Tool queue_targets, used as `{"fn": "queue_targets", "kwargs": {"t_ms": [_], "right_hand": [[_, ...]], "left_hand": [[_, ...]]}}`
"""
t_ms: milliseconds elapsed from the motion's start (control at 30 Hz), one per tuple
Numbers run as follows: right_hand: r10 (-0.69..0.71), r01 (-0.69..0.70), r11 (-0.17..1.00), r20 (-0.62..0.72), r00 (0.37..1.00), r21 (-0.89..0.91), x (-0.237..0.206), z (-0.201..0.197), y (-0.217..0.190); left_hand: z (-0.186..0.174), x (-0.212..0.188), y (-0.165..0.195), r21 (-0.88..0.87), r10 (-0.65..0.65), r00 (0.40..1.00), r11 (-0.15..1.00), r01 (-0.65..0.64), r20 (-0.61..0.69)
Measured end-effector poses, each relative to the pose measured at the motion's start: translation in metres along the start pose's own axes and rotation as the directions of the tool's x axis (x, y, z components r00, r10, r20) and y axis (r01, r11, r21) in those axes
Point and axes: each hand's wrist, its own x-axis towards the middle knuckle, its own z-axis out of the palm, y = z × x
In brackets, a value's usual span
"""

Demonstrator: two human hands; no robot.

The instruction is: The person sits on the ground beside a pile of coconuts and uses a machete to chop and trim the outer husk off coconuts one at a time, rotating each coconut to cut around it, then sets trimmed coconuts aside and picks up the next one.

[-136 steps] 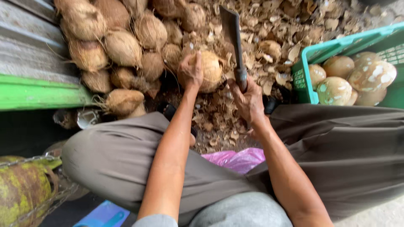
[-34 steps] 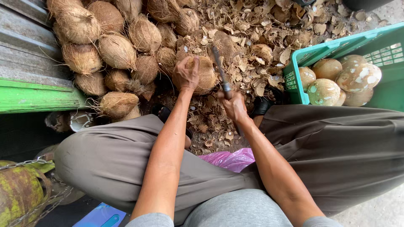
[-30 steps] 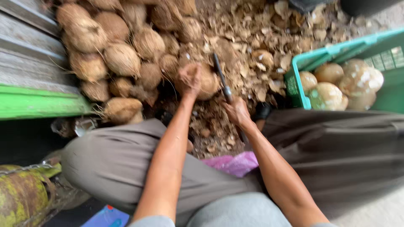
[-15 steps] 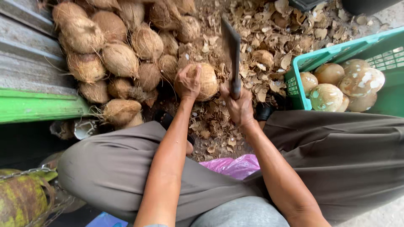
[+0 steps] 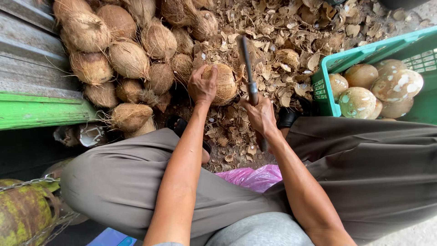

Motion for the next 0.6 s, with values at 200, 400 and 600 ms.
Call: {"fn": "queue_targets", "kwargs": {"t_ms": [200,400,600], "right_hand": [[-0.04,0.035,0.979,0.025,0.999,0.201,0.002,0.015,0.013],[0.199,-0.17,0.964,0.129,0.971,-0.205,0.012,0.019,0.044],[0.235,-0.233,0.972,0.169,0.957,-0.036,0.016,0.026,0.045]], "left_hand": [[0.005,-0.002,0.0,0.013,-0.029,0.999,1.0,0.029,0.018],[-0.004,-0.002,0.006,-0.021,-0.052,0.998,0.998,0.053,0.028],[-0.01,-0.025,0.039,0.007,-0.098,0.979,0.995,0.1,-0.178]]}}
